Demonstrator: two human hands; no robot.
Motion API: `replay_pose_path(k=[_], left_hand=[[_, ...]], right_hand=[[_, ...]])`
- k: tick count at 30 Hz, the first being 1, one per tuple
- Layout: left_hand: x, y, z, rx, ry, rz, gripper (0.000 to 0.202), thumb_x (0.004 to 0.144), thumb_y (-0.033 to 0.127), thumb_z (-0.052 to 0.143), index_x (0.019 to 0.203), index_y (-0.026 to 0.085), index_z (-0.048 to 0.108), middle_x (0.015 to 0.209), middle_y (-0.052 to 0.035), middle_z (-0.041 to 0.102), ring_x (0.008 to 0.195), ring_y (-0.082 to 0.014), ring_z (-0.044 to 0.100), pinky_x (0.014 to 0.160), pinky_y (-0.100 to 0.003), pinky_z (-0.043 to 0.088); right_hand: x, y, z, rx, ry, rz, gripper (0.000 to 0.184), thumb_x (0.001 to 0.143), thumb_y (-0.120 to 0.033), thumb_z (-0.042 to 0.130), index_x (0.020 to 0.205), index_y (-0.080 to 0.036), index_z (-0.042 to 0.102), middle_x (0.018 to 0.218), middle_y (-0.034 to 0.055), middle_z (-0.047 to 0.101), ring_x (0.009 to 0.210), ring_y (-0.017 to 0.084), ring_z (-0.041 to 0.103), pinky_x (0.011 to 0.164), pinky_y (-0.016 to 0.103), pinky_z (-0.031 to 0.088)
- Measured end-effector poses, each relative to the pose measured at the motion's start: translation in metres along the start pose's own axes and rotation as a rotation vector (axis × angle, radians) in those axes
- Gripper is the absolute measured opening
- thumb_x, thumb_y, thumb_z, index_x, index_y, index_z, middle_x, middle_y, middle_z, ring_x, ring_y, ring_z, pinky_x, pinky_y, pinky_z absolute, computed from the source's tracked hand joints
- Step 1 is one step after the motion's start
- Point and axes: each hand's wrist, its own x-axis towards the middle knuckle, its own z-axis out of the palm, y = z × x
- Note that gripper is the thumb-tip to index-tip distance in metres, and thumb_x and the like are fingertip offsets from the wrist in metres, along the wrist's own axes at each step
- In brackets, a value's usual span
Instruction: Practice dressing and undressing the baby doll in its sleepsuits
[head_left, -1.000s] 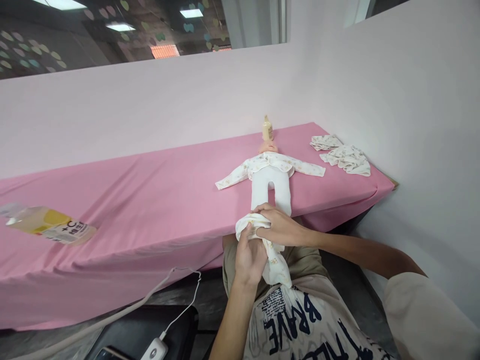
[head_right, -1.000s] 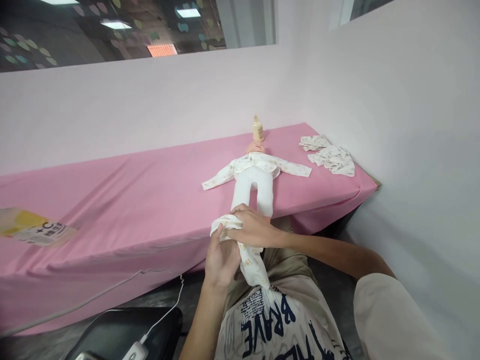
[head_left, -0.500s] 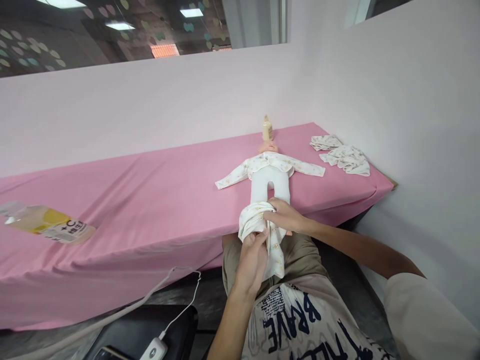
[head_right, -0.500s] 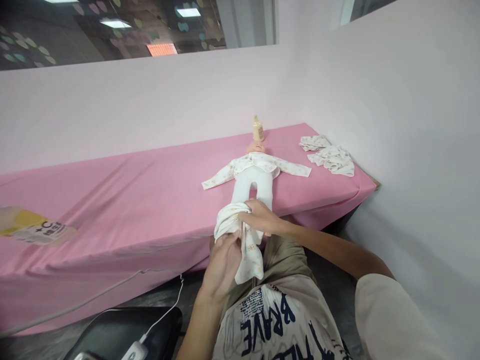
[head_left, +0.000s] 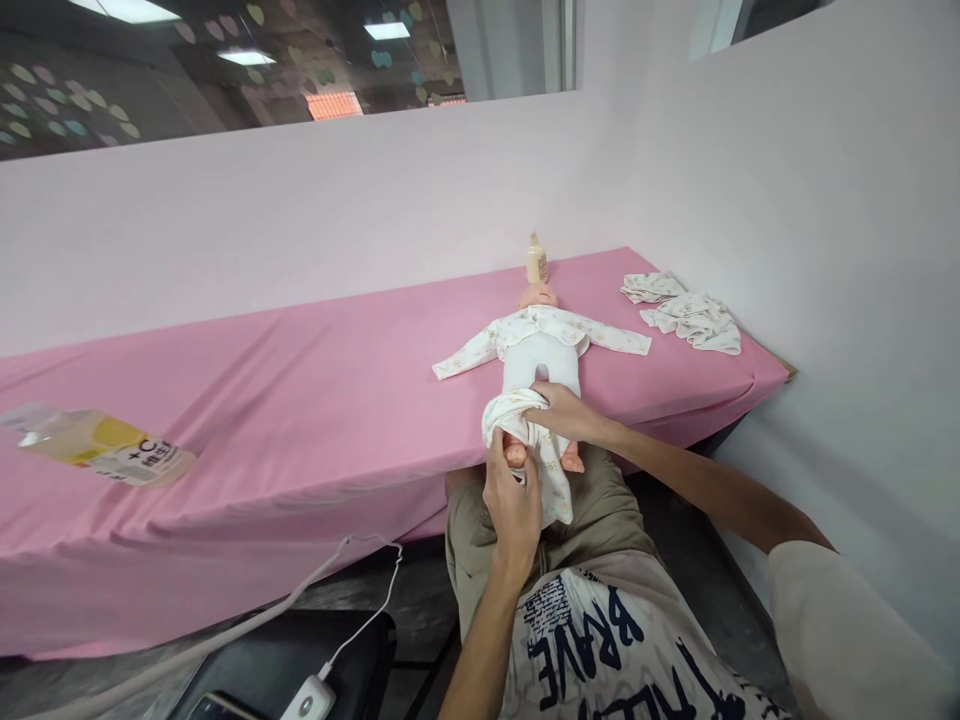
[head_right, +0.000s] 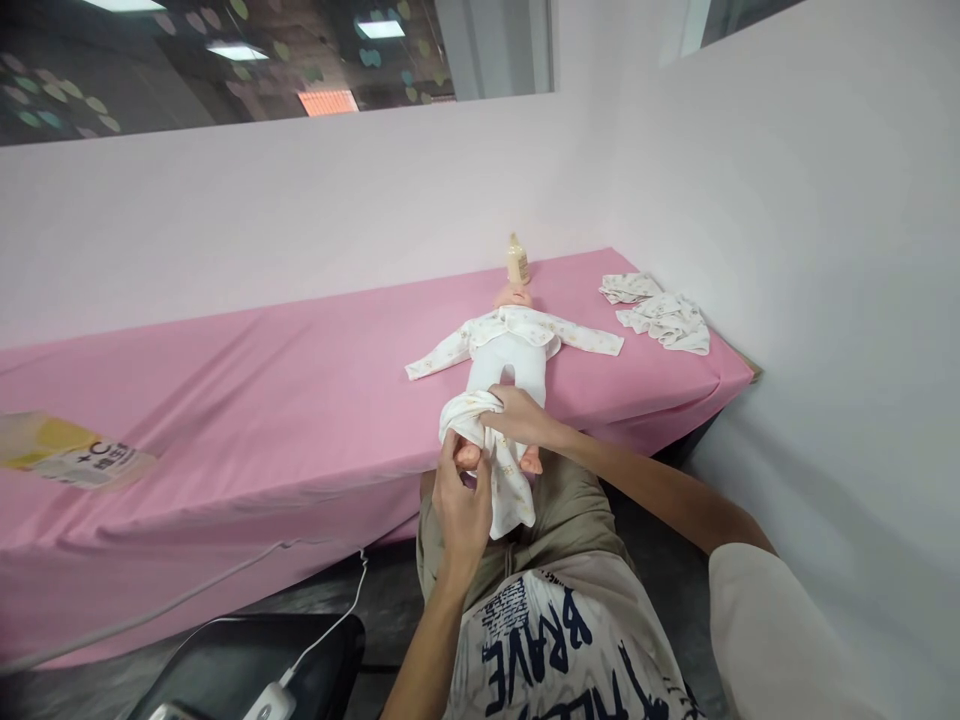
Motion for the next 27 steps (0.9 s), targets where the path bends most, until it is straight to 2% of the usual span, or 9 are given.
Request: replay_pose_path(k=[3, 5, 9, 13, 17, 19, 21, 24, 27], left_hand=[[0.006, -0.009, 0.001, 0.081, 0.033, 0.075, 0.043, 0.075, 0.019, 0.073, 0.116, 0.029, 0.064, 0.132, -0.0028, 0.059, 0.133, -0.0225, 0.045, 0.112, -0.028, 0.026], [0.008, -0.010, 0.001, 0.220, 0.037, 0.166, 0.040, 0.078, 0.021, 0.068, 0.118, 0.026, 0.063, 0.129, -0.0051, 0.061, 0.128, -0.0236, 0.050, 0.111, -0.031, 0.030], [0.009, -0.003, 0.000, 0.535, 0.066, 0.313, 0.040, 0.084, 0.022, 0.058, 0.124, 0.020, 0.058, 0.128, -0.0096, 0.062, 0.121, -0.0240, 0.056, 0.105, -0.036, 0.040], [0.012, -0.003, -0.003, 0.615, 0.058, 0.336, 0.034, 0.086, 0.023, 0.053, 0.120, 0.021, 0.059, 0.124, -0.0091, 0.065, 0.117, -0.0233, 0.059, 0.099, -0.036, 0.046], [0.015, -0.011, -0.011, 0.565, 0.028, 0.311, 0.032, 0.087, 0.025, 0.054, 0.119, 0.021, 0.058, 0.127, -0.0100, 0.063, 0.120, -0.0242, 0.057, 0.102, -0.037, 0.043], [0.016, -0.015, -0.016, 0.516, -0.028, 0.271, 0.036, 0.086, 0.030, 0.058, 0.121, 0.020, 0.057, 0.131, -0.0111, 0.060, 0.123, -0.0250, 0.054, 0.105, -0.038, 0.041], [0.019, -0.019, -0.020, 0.417, -0.144, 0.207, 0.050, 0.084, 0.037, 0.063, 0.129, 0.020, 0.051, 0.139, -0.0125, 0.053, 0.130, -0.0261, 0.049, 0.108, -0.038, 0.039], [0.027, -0.027, -0.025, 0.151, -0.355, 0.101, 0.077, 0.080, 0.047, 0.068, 0.145, 0.022, 0.034, 0.153, -0.0133, 0.036, 0.141, -0.0263, 0.035, 0.112, -0.037, 0.035], [0.045, -0.034, -0.025, -0.038, -0.439, 0.025, 0.088, 0.078, 0.054, 0.068, 0.149, 0.027, 0.025, 0.157, -0.0124, 0.028, 0.144, -0.0256, 0.029, 0.114, -0.035, 0.033]], right_hand=[[0.009, 0.000, -0.007, -0.115, -0.016, -0.095, 0.006, 0.074, -0.024, 0.052, 0.074, -0.018, 0.050, 0.071, -0.0019, 0.054, 0.070, 0.015, 0.051, 0.061, 0.025, 0.037], [0.020, 0.001, -0.012, -0.225, 0.040, -0.126, 0.007, 0.076, -0.025, 0.051, 0.072, -0.019, 0.049, 0.070, -0.0018, 0.054, 0.069, 0.015, 0.050, 0.061, 0.025, 0.035], [0.046, 0.004, -0.021, -0.379, 0.148, -0.070, 0.012, 0.078, -0.029, 0.051, 0.072, -0.019, 0.050, 0.074, 0.0000, 0.058, 0.072, 0.016, 0.051, 0.063, 0.026, 0.034], [0.063, 0.007, -0.025, -0.377, 0.125, -0.025, 0.014, 0.077, -0.031, 0.053, 0.071, -0.019, 0.050, 0.076, 0.0002, 0.059, 0.073, 0.016, 0.051, 0.062, 0.026, 0.032], [0.061, 0.009, -0.026, -0.456, 0.101, -0.030, 0.016, 0.077, -0.033, 0.056, 0.072, -0.020, 0.049, 0.074, 0.0001, 0.058, 0.071, 0.016, 0.051, 0.059, 0.027, 0.028], [0.056, 0.010, -0.027, -0.447, 0.061, -0.059, 0.016, 0.078, -0.033, 0.056, 0.074, -0.020, 0.049, 0.075, -0.0001, 0.058, 0.072, 0.016, 0.051, 0.060, 0.026, 0.028], [0.052, 0.011, -0.028, -0.394, 0.013, -0.106, 0.017, 0.079, -0.033, 0.057, 0.074, -0.019, 0.049, 0.076, -0.0003, 0.058, 0.072, 0.016, 0.051, 0.062, 0.026, 0.030], [0.050, 0.013, -0.029, -0.318, -0.032, -0.148, 0.018, 0.080, -0.033, 0.059, 0.074, -0.018, 0.050, 0.076, -0.0010, 0.056, 0.073, 0.015, 0.051, 0.063, 0.026, 0.032], [0.052, 0.015, -0.030, -0.245, -0.072, -0.148, 0.020, 0.079, -0.035, 0.061, 0.077, -0.017, 0.053, 0.077, -0.0008, 0.056, 0.075, 0.016, 0.052, 0.066, 0.026, 0.036]])
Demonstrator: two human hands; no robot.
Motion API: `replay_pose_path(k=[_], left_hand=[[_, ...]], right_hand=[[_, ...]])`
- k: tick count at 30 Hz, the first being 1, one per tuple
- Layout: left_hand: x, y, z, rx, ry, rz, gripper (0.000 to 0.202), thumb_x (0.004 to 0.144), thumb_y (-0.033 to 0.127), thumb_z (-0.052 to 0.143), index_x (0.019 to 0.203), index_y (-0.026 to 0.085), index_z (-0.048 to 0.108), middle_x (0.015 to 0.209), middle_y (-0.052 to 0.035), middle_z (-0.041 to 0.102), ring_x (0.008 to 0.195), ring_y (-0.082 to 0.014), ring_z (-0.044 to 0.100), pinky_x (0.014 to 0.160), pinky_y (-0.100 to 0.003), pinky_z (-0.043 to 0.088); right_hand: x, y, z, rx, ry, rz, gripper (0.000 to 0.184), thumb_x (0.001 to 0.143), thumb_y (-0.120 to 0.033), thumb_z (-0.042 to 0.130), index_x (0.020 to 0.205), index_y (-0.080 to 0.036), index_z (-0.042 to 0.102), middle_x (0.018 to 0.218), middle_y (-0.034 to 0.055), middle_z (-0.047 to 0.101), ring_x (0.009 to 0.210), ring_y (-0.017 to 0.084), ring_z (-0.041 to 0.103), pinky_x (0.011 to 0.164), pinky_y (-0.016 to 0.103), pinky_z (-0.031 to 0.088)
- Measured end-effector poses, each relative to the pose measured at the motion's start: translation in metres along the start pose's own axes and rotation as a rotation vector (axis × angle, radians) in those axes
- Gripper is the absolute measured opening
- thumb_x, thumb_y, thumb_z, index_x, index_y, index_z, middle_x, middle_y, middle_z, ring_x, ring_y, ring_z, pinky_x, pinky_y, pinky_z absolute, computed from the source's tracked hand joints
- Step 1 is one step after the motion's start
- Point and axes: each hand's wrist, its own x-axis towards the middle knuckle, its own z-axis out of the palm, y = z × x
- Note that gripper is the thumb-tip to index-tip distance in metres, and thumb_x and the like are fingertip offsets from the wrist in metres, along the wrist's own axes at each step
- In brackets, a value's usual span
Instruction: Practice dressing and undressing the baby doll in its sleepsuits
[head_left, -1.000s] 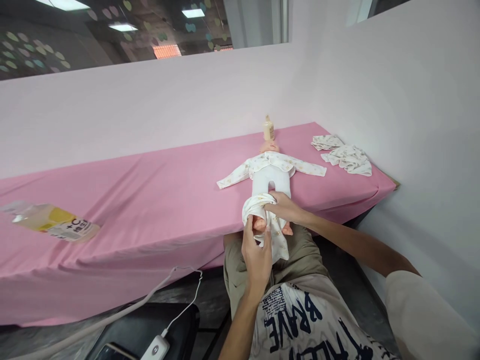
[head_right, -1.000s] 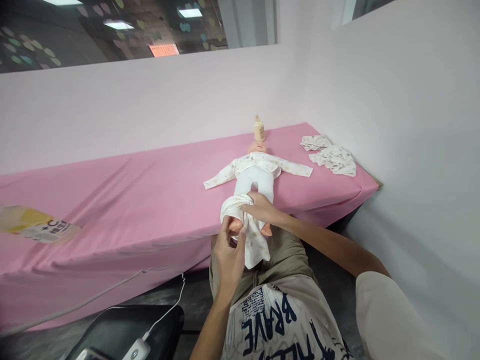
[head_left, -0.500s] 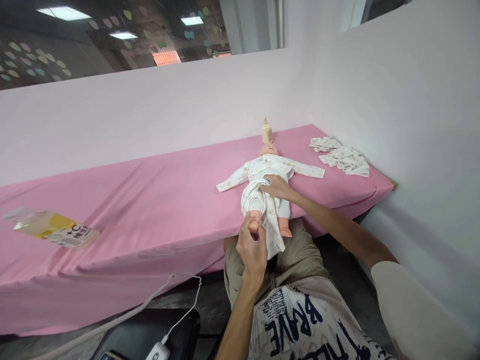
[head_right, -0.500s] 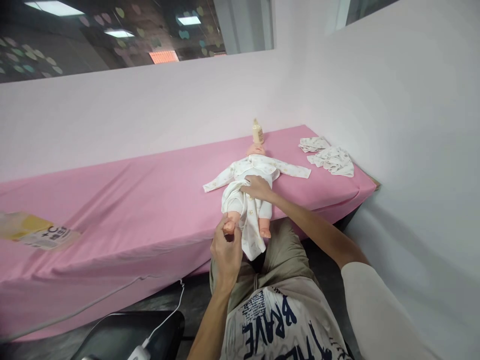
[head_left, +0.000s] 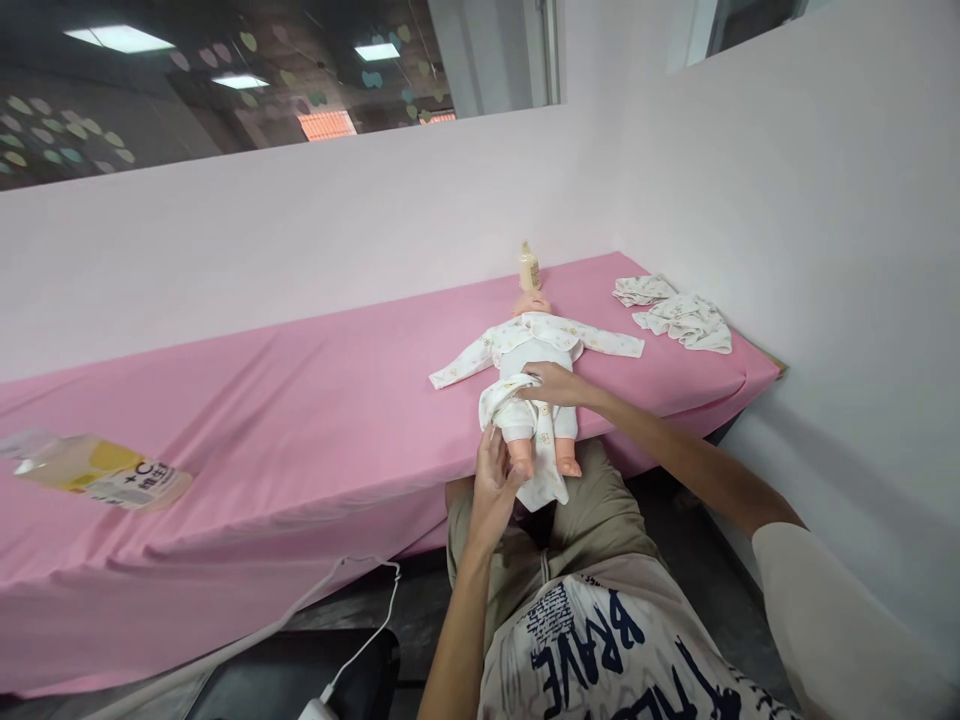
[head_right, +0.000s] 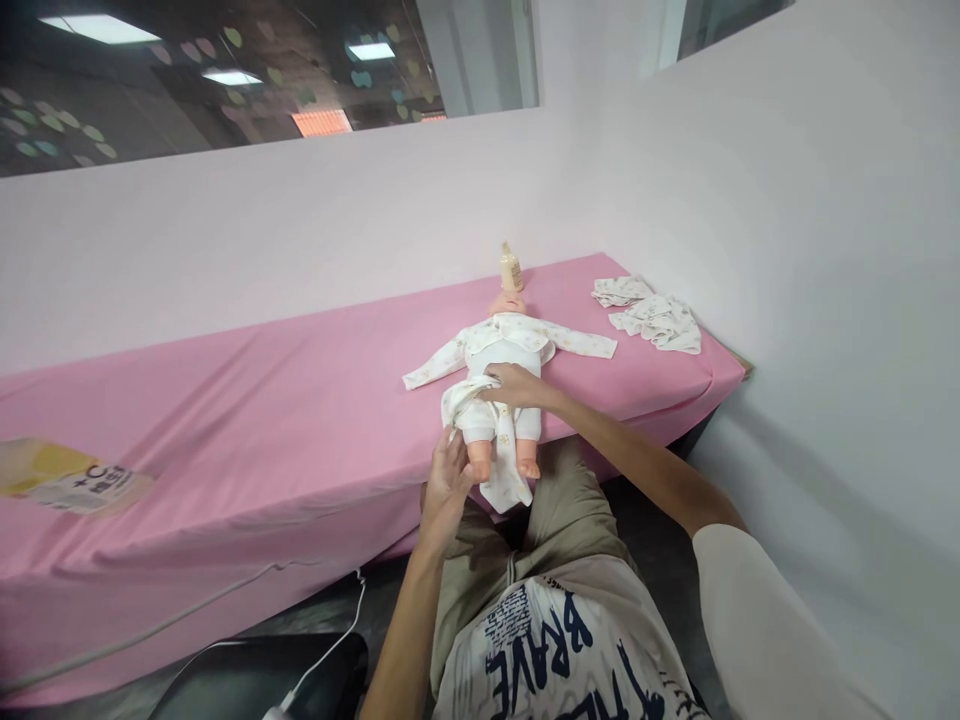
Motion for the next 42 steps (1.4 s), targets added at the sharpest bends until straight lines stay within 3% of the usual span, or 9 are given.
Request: replay_pose_path(k=[5, 10, 15, 19, 25, 29, 33, 37, 42], left_hand=[[0.031, 0.002, -0.010, 0.035, 0.141, -0.100, 0.073, 0.084, 0.051, 0.061, 0.145, 0.024, 0.031, 0.144, -0.0143, 0.045, 0.136, -0.0231, 0.042, 0.111, -0.036, 0.036], [0.041, 0.026, -0.006, 0.554, 0.202, 0.007, 0.068, 0.081, 0.045, 0.063, 0.139, 0.018, 0.040, 0.140, -0.0175, 0.041, 0.130, -0.0293, 0.043, 0.108, -0.046, 0.037], [0.068, 0.065, 0.009, 0.827, -0.068, 0.273, 0.060, 0.081, 0.042, 0.062, 0.134, 0.018, 0.047, 0.137, -0.0136, 0.048, 0.132, -0.0285, 0.040, 0.109, -0.043, 0.034], [0.097, 0.091, 0.008, 0.743, -0.341, 0.137, 0.028, 0.082, 0.029, 0.053, 0.106, 0.018, 0.061, 0.098, -0.0051, 0.065, 0.087, -0.0182, 0.060, 0.077, -0.030, 0.048], [0.112, 0.111, -0.016, 0.431, -0.282, -0.215, 0.013, 0.066, 0.023, 0.061, 0.077, 0.017, 0.058, 0.059, 0.0039, 0.055, 0.050, -0.0087, 0.046, 0.047, -0.019, 0.032], [0.118, 0.110, -0.017, 0.107, -0.325, -0.353, 0.013, 0.056, 0.017, 0.064, 0.067, 0.014, 0.057, 0.056, 0.0018, 0.056, 0.049, -0.0091, 0.048, 0.046, -0.019, 0.037], [0.123, 0.104, -0.011, -0.077, -0.213, -0.376, 0.015, 0.056, 0.014, 0.062, 0.071, 0.011, 0.062, 0.062, -0.0021, 0.062, 0.057, -0.0139, 0.057, 0.049, -0.021, 0.043], [0.124, 0.097, -0.012, -0.179, -0.174, -0.419, 0.022, 0.062, 0.011, 0.059, 0.083, 0.007, 0.065, 0.065, -0.0051, 0.067, 0.057, -0.0168, 0.062, 0.049, -0.023, 0.046], [0.123, 0.095, -0.012, -0.250, -0.194, -0.465, 0.029, 0.072, 0.017, 0.062, 0.097, 0.004, 0.067, 0.078, -0.0111, 0.073, 0.072, -0.0226, 0.070, 0.065, -0.029, 0.056]], right_hand=[[-0.003, 0.009, -0.004, 0.075, -0.046, -0.016, 0.034, 0.077, -0.043, 0.067, 0.096, -0.016, 0.060, 0.098, 0.0047, 0.064, 0.091, 0.020, 0.058, 0.079, 0.031, 0.043], [-0.017, 0.020, -0.015, 0.031, -0.088, -0.010, 0.037, 0.078, -0.046, 0.069, 0.102, -0.018, 0.063, 0.103, 0.0068, 0.066, 0.100, 0.023, 0.057, 0.089, 0.038, 0.043], [-0.015, 0.005, -0.012, 0.498, -0.054, -0.004, 0.019, 0.087, -0.036, 0.056, 0.096, -0.019, 0.060, 0.097, 0.0030, 0.065, 0.090, 0.016, 0.059, 0.079, 0.029, 0.047], [-0.010, -0.007, -0.004, 0.623, -0.026, -0.033, 0.016, 0.084, -0.025, 0.056, 0.100, -0.020, 0.054, 0.090, 0.0002, 0.061, 0.081, 0.013, 0.058, 0.074, 0.027, 0.047], [-0.030, 0.006, -0.004, 0.264, -0.038, 0.014, 0.025, 0.075, -0.027, 0.068, 0.095, -0.018, 0.057, 0.094, 0.0036, 0.061, 0.091, 0.019, 0.056, 0.086, 0.037, 0.045], [-0.048, 0.007, 0.003, -0.170, -0.053, -0.095, 0.020, 0.073, -0.035, 0.071, 0.078, -0.018, 0.061, 0.094, 0.0067, 0.060, 0.105, 0.027, 0.049, 0.096, 0.045, 0.037], [-0.063, 0.003, 0.023, -0.322, 0.007, -0.114, 0.015, 0.080, -0.026, 0.061, 0.068, -0.018, 0.056, 0.096, 0.0085, 0.057, 0.112, 0.028, 0.044, 0.098, 0.045, 0.033], [-0.072, 0.000, 0.028, -0.102, 0.122, -0.021, 0.016, 0.084, -0.022, 0.050, 0.068, -0.020, 0.046, 0.079, 0.0029, 0.054, 0.089, 0.021, 0.052, 0.085, 0.037, 0.040], [-0.064, -0.014, 0.000, 0.326, 0.338, 0.150, 0.016, 0.089, -0.032, 0.044, 0.076, -0.022, 0.040, 0.069, -0.0030, 0.046, 0.063, 0.014, 0.048, 0.058, 0.027, 0.040]])
